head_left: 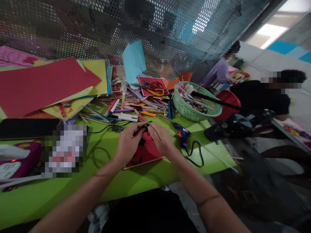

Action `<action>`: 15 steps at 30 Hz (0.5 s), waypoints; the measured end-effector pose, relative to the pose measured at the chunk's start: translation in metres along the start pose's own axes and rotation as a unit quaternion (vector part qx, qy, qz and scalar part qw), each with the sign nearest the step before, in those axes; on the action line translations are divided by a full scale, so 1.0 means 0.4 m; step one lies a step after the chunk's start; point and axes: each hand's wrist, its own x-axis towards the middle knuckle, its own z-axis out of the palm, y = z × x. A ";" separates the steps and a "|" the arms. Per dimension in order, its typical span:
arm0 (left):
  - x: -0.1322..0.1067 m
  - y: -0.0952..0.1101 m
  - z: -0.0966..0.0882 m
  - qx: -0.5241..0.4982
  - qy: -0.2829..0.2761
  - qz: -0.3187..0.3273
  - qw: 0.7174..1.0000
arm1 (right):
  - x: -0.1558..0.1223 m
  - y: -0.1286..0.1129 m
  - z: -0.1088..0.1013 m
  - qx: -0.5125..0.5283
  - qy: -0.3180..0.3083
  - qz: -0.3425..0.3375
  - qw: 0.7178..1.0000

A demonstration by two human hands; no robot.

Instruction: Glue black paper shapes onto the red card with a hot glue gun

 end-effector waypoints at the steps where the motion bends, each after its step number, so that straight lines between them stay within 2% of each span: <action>1: 0.000 -0.001 -0.002 0.005 -0.001 0.007 1.000 | 0.001 0.000 0.000 -0.012 -0.001 0.000 1.000; 8: -0.005 -0.016 -0.013 0.095 -0.007 0.060 0.994 | 0.001 -0.009 0.007 -0.035 -0.008 0.003 0.999; 15: -0.012 -0.002 -0.009 0.140 -0.007 0.095 0.986 | -0.002 0.001 0.017 -0.002 0.026 0.027 0.999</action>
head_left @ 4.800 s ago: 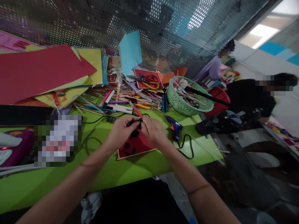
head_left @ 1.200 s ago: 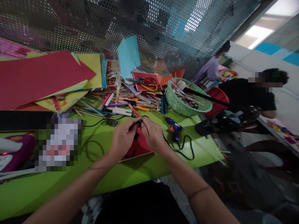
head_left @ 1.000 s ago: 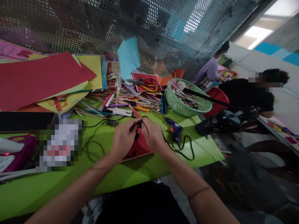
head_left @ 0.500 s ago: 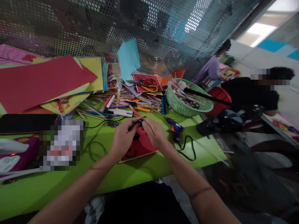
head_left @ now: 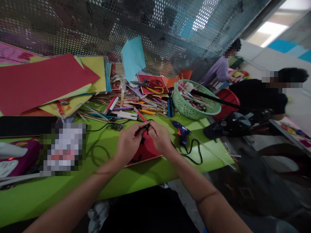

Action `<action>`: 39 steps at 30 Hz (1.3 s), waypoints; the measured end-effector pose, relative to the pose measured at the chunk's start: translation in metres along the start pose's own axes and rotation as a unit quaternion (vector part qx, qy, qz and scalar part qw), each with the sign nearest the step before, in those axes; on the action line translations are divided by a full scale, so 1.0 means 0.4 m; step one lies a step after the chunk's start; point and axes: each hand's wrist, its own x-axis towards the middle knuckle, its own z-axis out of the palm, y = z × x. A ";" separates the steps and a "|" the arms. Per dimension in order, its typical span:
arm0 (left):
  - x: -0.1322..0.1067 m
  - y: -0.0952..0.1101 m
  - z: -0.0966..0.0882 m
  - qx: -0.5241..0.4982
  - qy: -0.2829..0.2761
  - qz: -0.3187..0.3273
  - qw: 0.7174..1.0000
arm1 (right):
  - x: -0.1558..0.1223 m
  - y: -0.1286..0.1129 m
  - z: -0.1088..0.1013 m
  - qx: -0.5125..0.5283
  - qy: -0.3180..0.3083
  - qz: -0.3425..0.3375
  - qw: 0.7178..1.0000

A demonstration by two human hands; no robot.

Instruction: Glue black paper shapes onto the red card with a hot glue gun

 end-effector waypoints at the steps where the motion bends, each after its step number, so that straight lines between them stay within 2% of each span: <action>1: 0.002 0.003 0.000 -0.013 0.000 -0.011 1.000 | 0.000 0.002 -0.001 0.008 0.004 0.001 1.000; 5: 0.015 0.010 -0.001 -0.131 0.007 -0.099 0.986 | 0.004 -0.001 -0.014 0.053 -0.025 -0.014 0.998; 8: 0.024 0.011 -0.004 -0.178 0.005 -0.119 0.977 | 0.007 -0.006 -0.020 0.038 -0.049 -0.023 0.998; 13: 0.022 0.009 -0.009 -0.130 -0.002 -0.108 0.986 | 0.008 -0.002 -0.014 -0.013 -0.040 -0.023 0.999; 23: 0.013 -0.009 -0.009 -0.038 -0.020 -0.071 0.997 | 0.006 -0.009 0.000 -0.011 -0.030 0.019 0.999; 26: 0.019 -0.006 -0.007 -0.090 -0.022 -0.107 0.990 | 0.007 -0.003 -0.002 -0.011 -0.030 0.012 0.999; 29: 0.031 -0.004 -0.009 -0.182 -0.021 -0.154 0.971 | 0.011 0.002 -0.012 0.030 -0.049 -0.015 0.998; 32: 0.041 -0.008 -0.012 -0.235 -0.020 -0.167 0.957 | 0.018 0.003 -0.020 0.026 -0.053 -0.022 0.998; 35: 0.042 -0.012 -0.013 -0.204 -0.023 -0.150 0.967 | 0.018 0.002 -0.019 -0.038 -0.050 -0.036 0.997; 39: 0.021 -0.006 -0.008 -0.067 -0.010 -0.073 0.995 | -0.001 0.001 -0.016 -0.100 -0.040 -0.058 0.992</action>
